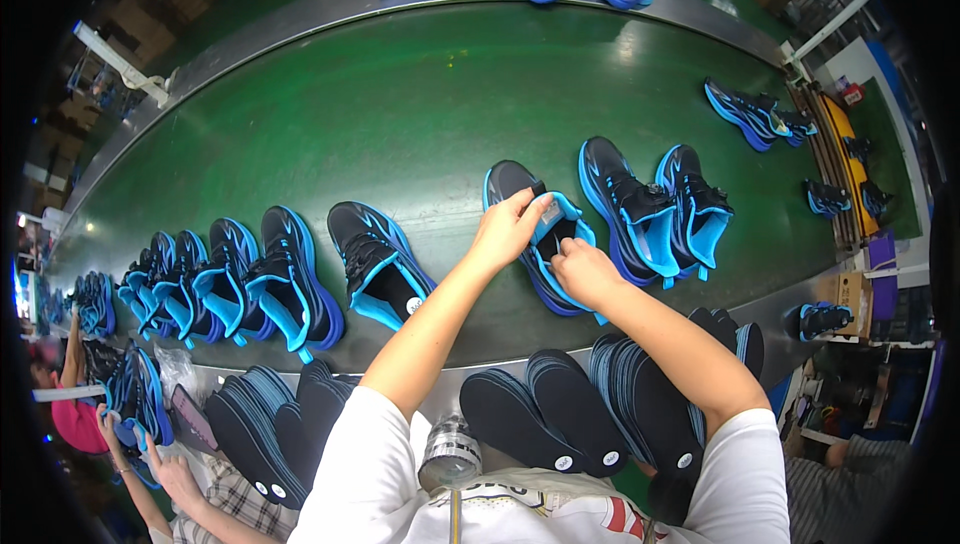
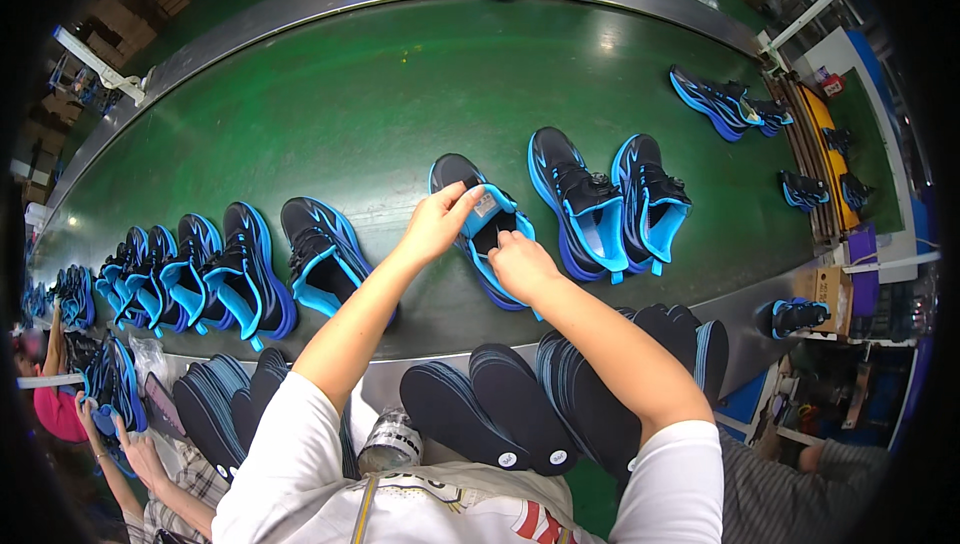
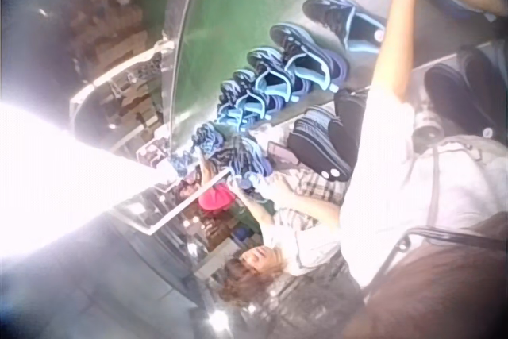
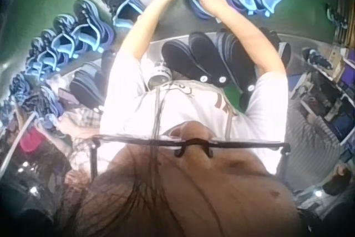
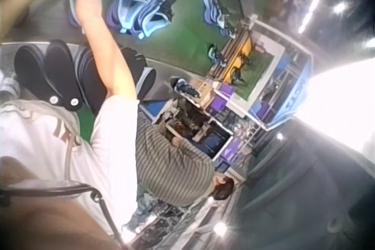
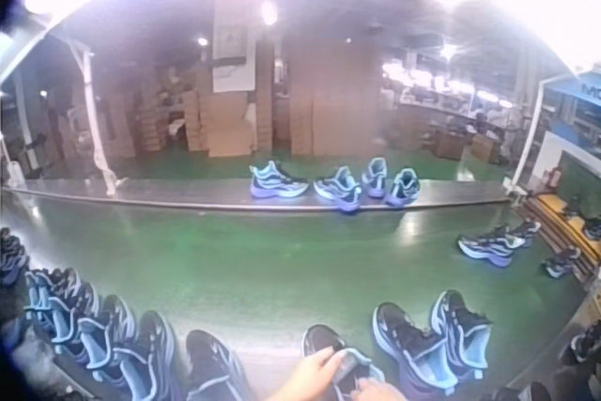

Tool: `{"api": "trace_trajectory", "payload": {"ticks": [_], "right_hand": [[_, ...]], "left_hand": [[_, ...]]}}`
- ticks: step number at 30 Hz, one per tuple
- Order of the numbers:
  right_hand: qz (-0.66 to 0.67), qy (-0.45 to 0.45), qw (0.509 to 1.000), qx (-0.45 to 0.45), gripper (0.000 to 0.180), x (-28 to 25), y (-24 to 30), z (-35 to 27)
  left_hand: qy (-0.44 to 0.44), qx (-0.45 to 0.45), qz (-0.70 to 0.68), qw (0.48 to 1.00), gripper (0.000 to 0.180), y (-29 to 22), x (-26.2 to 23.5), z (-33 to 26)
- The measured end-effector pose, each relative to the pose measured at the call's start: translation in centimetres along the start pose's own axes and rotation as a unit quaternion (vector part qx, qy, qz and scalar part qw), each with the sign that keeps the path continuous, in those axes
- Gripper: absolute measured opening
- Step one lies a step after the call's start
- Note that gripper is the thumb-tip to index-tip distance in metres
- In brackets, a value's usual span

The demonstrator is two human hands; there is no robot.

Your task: The person inserts insoles into shoes on an assembly line by taking insoles from a stack, sliding them into the shoes, and pushing them into place by hand.

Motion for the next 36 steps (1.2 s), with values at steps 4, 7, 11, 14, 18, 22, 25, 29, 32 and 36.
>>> {"api": "trace_trajectory", "payload": {"ticks": [4, 7, 11, 14, 18, 22, 25, 29, 32, 36], "right_hand": [[-0.095, 0.050, 0.994, 0.000, 0.015, 0.5, -0.1, 0.7], [-0.117, 0.161, 0.979, 0.036, 0.019, 0.3, 0.2, 1.2], [-0.175, 0.261, 0.947, 0.072, 0.027, 1.0, -0.6, 1.9], [-0.184, 0.307, 0.930, 0.081, 0.029, 1.4, -1.2, 2.4], [-0.212, 0.304, 0.927, 0.059, 0.029, 1.5, -0.8, 2.5], [-0.198, 0.288, 0.937, 0.023, 0.030, 0.9, -0.8, 2.1], [-0.180, 0.303, 0.935, 0.021, 0.031, 0.1, -0.5, 2.5], [-0.209, 0.301, 0.930, -0.007, 0.031, 2.1, -2.1, 3.9], [-0.312, 0.354, 0.873, -0.122, 0.033, 1.3, -1.2, 4.7], [-0.154, 0.334, 0.929, -0.044, 0.033, -1.3, 0.2, 2.6]], "left_hand": [[-0.019, 0.039, 0.056, 0.998, 0.032, 0.2, -0.1, 0.1], [-0.006, 0.031, 0.033, 0.999, 0.033, 0.4, 0.0, 0.1], [0.013, 0.046, 0.041, 0.998, 0.034, 0.8, 0.0, 0.3], [0.017, 0.062, 0.039, 0.997, 0.035, 0.8, 0.2, 0.6], [0.025, 0.059, 0.026, 0.998, 0.034, 1.3, 0.3, 0.8], [0.027, 0.046, -0.007, 0.999, 0.031, 0.7, 0.5, 0.5], [0.030, 0.060, -0.021, 0.998, 0.028, 0.5, 0.6, 0.6], [-0.048, 0.074, 0.023, 0.996, 0.030, 0.8, 1.6, 1.0], [-0.139, 0.062, 0.049, 0.987, 0.029, 0.1, 2.1, 0.8], [-0.306, 0.221, 0.117, 0.918, 0.028, -0.7, 2.0, 0.0]]}}
Point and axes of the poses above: each hand's wrist, its own z-axis towards the middle knuckle, its own x-axis out of the palm, y = z × x, the point moved 2 cm from there along z, towards the middle knuckle, and after that the axes turned 12 degrees about z, right-handed, at the moved point
